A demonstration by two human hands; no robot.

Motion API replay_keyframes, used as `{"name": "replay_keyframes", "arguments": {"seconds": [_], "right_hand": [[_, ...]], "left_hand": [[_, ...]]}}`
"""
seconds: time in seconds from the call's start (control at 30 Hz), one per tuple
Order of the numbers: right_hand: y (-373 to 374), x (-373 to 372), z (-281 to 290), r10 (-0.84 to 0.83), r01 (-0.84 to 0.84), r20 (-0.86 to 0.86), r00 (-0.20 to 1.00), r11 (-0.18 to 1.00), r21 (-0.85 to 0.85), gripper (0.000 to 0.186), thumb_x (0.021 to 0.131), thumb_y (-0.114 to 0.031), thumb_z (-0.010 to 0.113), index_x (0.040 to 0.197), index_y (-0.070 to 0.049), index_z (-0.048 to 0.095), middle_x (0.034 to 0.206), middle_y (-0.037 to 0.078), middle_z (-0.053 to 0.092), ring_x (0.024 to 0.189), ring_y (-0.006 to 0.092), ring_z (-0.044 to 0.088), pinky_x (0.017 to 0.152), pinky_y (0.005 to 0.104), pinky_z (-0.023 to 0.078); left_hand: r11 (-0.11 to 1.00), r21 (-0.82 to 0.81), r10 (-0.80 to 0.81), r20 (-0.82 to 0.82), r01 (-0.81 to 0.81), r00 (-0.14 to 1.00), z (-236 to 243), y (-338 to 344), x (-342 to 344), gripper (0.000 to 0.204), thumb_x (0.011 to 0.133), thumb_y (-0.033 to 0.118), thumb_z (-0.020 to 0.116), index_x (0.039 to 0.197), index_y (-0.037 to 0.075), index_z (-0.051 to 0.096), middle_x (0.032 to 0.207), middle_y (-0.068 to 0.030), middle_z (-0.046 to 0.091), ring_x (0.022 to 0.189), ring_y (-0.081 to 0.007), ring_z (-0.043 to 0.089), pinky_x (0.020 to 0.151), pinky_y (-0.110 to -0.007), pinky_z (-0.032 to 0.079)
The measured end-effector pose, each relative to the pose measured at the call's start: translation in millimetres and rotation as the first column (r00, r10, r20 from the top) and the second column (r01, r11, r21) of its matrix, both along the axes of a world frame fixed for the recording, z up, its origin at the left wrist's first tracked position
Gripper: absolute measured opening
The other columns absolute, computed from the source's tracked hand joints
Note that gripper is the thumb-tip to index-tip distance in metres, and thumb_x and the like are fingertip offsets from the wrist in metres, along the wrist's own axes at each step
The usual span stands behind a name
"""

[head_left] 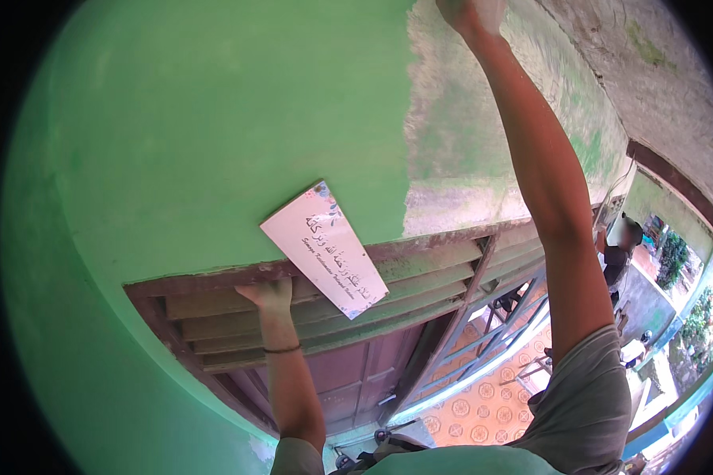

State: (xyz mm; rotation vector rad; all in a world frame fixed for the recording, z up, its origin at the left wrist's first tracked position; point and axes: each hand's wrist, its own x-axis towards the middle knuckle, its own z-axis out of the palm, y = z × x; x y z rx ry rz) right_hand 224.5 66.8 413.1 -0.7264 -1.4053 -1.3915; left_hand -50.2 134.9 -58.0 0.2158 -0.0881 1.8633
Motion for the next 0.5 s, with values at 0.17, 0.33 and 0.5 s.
{"name": "replay_keyframes", "arguments": {"seconds": [0.17, 0.33, 0.5], "right_hand": [[0.1, 2.8, -37.7, 0.042, -0.039, 0.055, 0.998, 0.997, -0.059, 0.018, 0.089, -0.021, 0.064, 0.099, -0.009, 0.075, 0.092, 0.015, 0.071, 0.083, 0.0360, 0.069, 0.072, 0.0453, 0.053], [-1.3, 1.3, -11.5, 0.035, -0.038, 0.063, 0.997, 0.998, 0.048, 0.019, 0.091, -0.019, 0.060, 0.097, -0.008, 0.074, 0.094, 0.011, 0.072, 0.084, 0.0352, 0.069, 0.073, 0.0449, 0.053], [-10.1, 0.5, -38.8, 0.005, 0.002, 0.078, 0.997, 0.996, -0.091, 0.020, 0.091, -0.020, 0.060, 0.099, -0.007, 0.074, 0.098, 0.012, 0.072, 0.087, 0.0348, 0.069, 0.075, 0.0438, 0.053]], "left_hand": [[1.000, 0.020, -0.001, 0.005, 0.001, 1.000, 1.0, -4.5, -1.6, 0.065, 0.097, 0.062, 0.050, 0.137, 0.011, 0.059, 0.138, -0.0049, 0.060, 0.130, -0.0261, 0.055, 0.112, -0.047, 0.042], [0.997, 0.071, 0.008, -0.018, -0.006, 1.000, -1.7, 1.0, -1.6, 0.065, 0.097, 0.061, 0.050, 0.138, 0.011, 0.058, 0.139, -0.0051, 0.059, 0.131, -0.0263, 0.055, 0.112, -0.048, 0.043], [1.000, 0.013, -0.009, 0.038, 0.008, 0.999, 5.9, -8.7, -2.0, 0.064, 0.098, 0.061, 0.049, 0.137, 0.011, 0.059, 0.137, -0.0048, 0.061, 0.129, -0.0262, 0.056, 0.110, -0.049, 0.044]]}}
